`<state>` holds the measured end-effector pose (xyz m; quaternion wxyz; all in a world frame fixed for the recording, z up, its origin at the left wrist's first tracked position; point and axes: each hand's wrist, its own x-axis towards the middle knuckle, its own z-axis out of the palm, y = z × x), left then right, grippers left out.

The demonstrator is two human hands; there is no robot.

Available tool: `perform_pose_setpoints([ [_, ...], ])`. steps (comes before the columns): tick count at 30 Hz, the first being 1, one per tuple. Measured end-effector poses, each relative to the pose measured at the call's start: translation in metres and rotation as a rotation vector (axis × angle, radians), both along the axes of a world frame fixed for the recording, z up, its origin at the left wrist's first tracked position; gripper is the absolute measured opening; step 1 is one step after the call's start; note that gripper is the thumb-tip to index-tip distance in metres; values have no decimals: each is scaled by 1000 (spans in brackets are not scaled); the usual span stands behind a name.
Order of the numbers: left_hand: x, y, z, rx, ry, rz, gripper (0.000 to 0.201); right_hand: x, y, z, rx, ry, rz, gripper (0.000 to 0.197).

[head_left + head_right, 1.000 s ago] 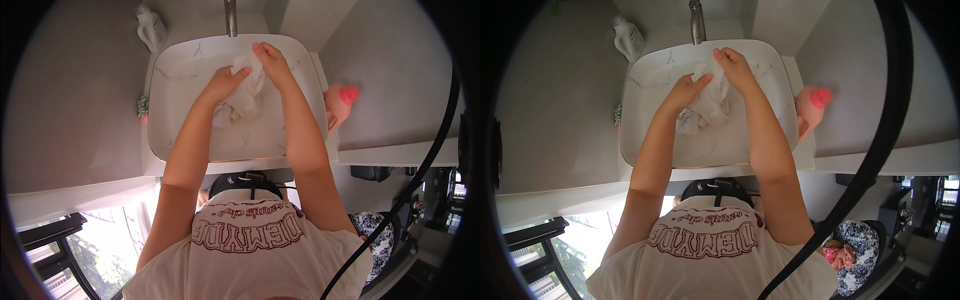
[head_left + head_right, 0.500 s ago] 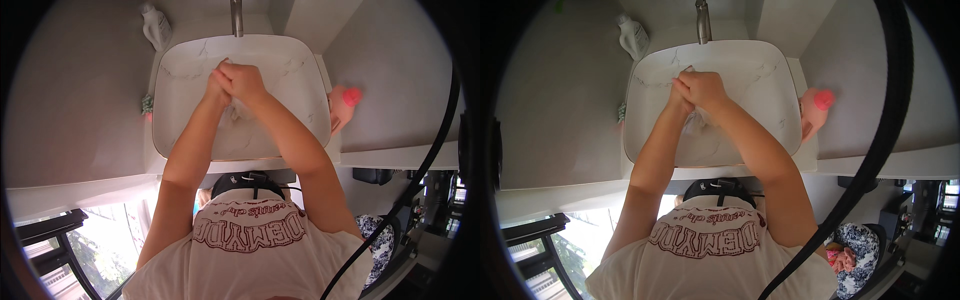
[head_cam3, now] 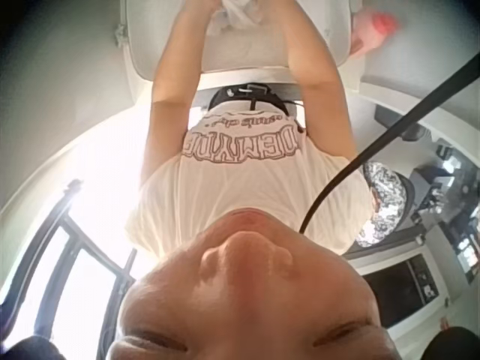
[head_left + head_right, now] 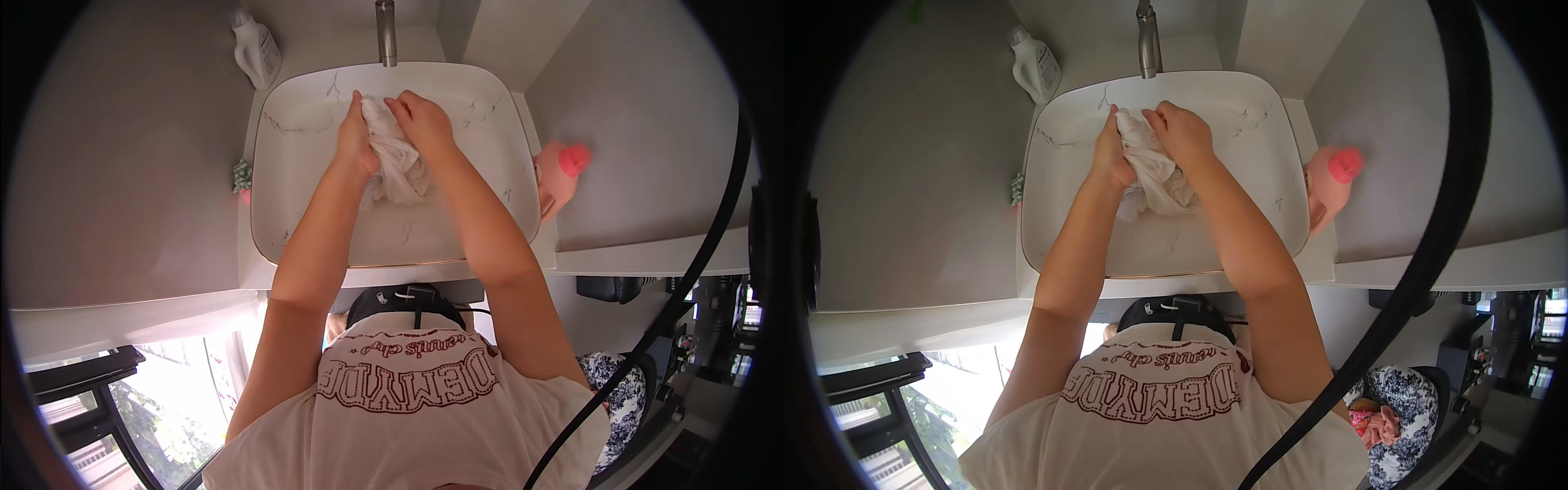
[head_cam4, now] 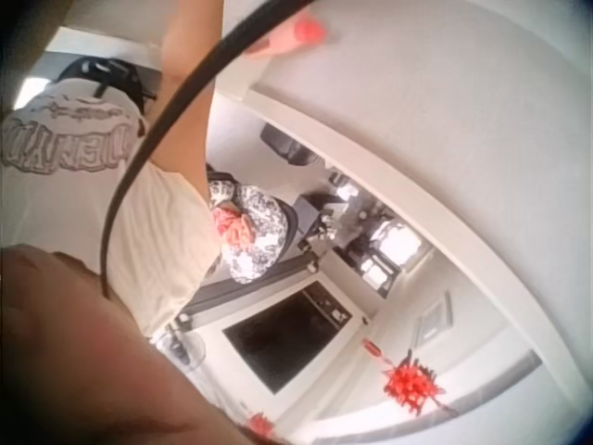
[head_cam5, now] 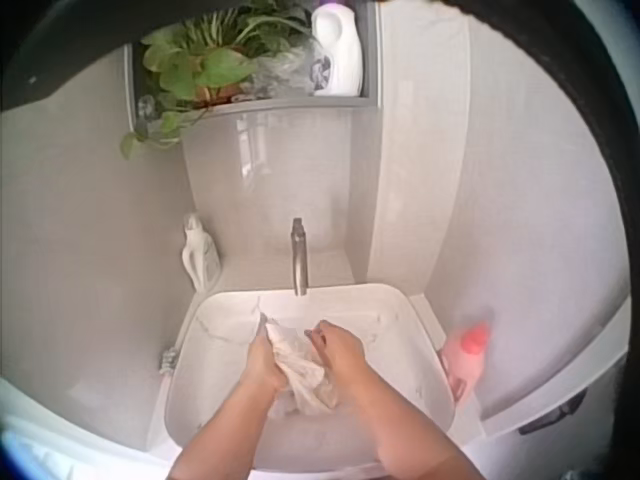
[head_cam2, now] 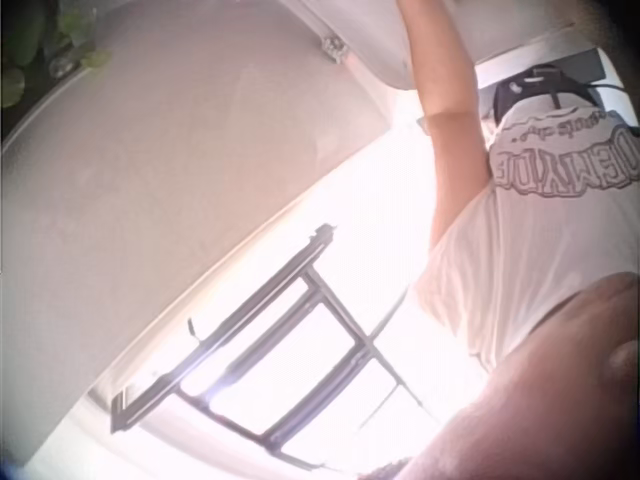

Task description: The person washes a white cloth by hand in a bathroom sink. They apply liquid detergent, rub the fabric, rinse it under running water, and wring it out. The person repeats this process for a second white cloth.

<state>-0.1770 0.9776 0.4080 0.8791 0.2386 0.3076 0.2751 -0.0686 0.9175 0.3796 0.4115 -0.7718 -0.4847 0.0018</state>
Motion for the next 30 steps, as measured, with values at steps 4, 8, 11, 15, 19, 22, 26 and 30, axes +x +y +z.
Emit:
perform_pose_setpoints([
  [4, -8, 20, 12, -65, -119, 159, 56, 43, -12, -15, -64, 547, 53, 36],
  [8, -18, 35, 2, 32, -293, 347, 57, 25, -20, 21, -312, 895, 417, 38],
  [11, -19, 45, -6, 103, -361, 428, 53, -7, -21, 20, -390, 472, 626, 34],
  [15, -27, 43, 8, 79, -465, 516, 40, -9, -16, 25, -263, 265, 463, 22],
  [19, -36, 31, 32, 154, -573, 556, 36, 4, -26, 44, 177, 588, 361, 20],
  [22, -38, 34, 28, 235, -575, 463, 40, 1, -26, 57, 420, 767, 381, 18],
  [26, -35, 42, 18, 275, -536, 314, 48, 15, -24, 50, 272, 892, 303, 15],
  [30, -41, 23, 39, 266, -271, 31, 69, 25, -26, 48, 303, 1169, 190, 20],
])
